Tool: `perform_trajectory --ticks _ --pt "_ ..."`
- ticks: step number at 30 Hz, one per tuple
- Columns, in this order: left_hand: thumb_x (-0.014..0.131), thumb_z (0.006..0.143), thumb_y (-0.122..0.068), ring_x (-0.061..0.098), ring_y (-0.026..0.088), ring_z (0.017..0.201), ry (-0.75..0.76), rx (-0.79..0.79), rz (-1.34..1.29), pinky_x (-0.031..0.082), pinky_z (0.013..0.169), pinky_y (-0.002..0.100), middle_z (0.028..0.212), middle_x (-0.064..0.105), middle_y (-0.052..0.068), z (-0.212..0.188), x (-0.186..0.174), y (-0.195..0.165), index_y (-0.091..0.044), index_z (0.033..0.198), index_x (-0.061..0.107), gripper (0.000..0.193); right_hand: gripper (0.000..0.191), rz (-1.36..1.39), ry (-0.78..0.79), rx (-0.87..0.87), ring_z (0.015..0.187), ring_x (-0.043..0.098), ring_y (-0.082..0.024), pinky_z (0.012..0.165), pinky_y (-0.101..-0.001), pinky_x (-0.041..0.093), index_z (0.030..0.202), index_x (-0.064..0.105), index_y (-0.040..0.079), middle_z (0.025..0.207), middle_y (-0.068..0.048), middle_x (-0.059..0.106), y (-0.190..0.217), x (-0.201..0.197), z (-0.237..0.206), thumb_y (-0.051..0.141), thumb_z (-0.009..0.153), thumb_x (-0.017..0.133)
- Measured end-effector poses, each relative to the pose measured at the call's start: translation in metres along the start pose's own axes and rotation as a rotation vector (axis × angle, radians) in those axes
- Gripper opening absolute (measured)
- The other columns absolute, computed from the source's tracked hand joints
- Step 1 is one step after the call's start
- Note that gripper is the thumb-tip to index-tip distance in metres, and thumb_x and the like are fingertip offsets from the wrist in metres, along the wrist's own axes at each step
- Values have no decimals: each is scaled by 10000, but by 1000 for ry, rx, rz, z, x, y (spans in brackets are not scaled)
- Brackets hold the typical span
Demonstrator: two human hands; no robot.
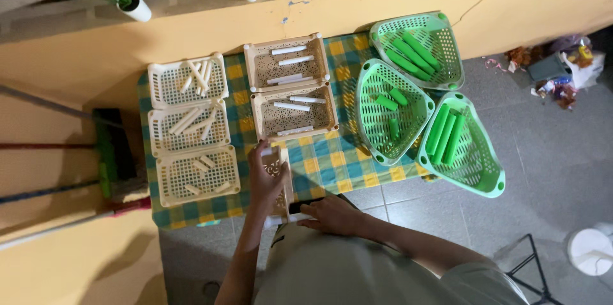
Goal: The person assembles a stackable basket rack at a table. They pick up a perforated plastic basket, press white plastic caps and rods into its corners, and fit the basket onto stacked baskets, repeating the fitting with additional rods and caps.
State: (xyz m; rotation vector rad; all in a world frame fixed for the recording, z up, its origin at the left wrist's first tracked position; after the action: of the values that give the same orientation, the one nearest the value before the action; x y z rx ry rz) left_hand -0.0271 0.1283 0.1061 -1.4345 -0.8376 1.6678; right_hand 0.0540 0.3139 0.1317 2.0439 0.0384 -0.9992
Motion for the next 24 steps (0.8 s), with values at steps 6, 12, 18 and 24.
perform_trajectory --ticks 6,12,18,24 --pt "726 842 -131 512 382 1332 -136 51 59 459 1129 526 1396 490 203 -3 26 17 -88 1432 455 651 391 113 -13 -69 828 668 -431 724 -545 518 1011 628 35 858 -197 686 -23 6 4 426 999 604" --pt "720 869 -148 509 418 1353 -146 17 55 541 1043 508 1441 432 237 -1 27 14 -123 1423 461 612 404 124 19 -66 854 688 -417 747 -524 535 1117 682 75 917 -198 723 -29 1 7 446 999 574" --pt "715 872 -193 550 396 1303 -86 -136 -9 623 944 473 1456 404 239 8 29 16 -148 1426 459 612 489 155 80 197 835 702 -317 769 -495 550 1243 658 185 1007 -122 746 -99 -8 48 541 1058 379" --pt "762 883 -211 548 383 1329 -118 -20 77 615 956 462 1493 416 190 12 45 17 -142 1479 456 673 323 103 -192 313 929 736 -274 776 -428 632 1154 642 89 1107 -144 728 -200 -55 138 376 1037 552"
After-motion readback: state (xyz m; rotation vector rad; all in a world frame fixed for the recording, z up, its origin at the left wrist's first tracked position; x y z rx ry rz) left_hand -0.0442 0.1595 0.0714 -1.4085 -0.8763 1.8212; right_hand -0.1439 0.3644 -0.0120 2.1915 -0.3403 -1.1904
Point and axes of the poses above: each hand's wrist, its own z-axis towards the middle knuckle, its own x-axis out of the palm, y = z × x, the point moved 3 cm from there along z, towards the middle knuckle
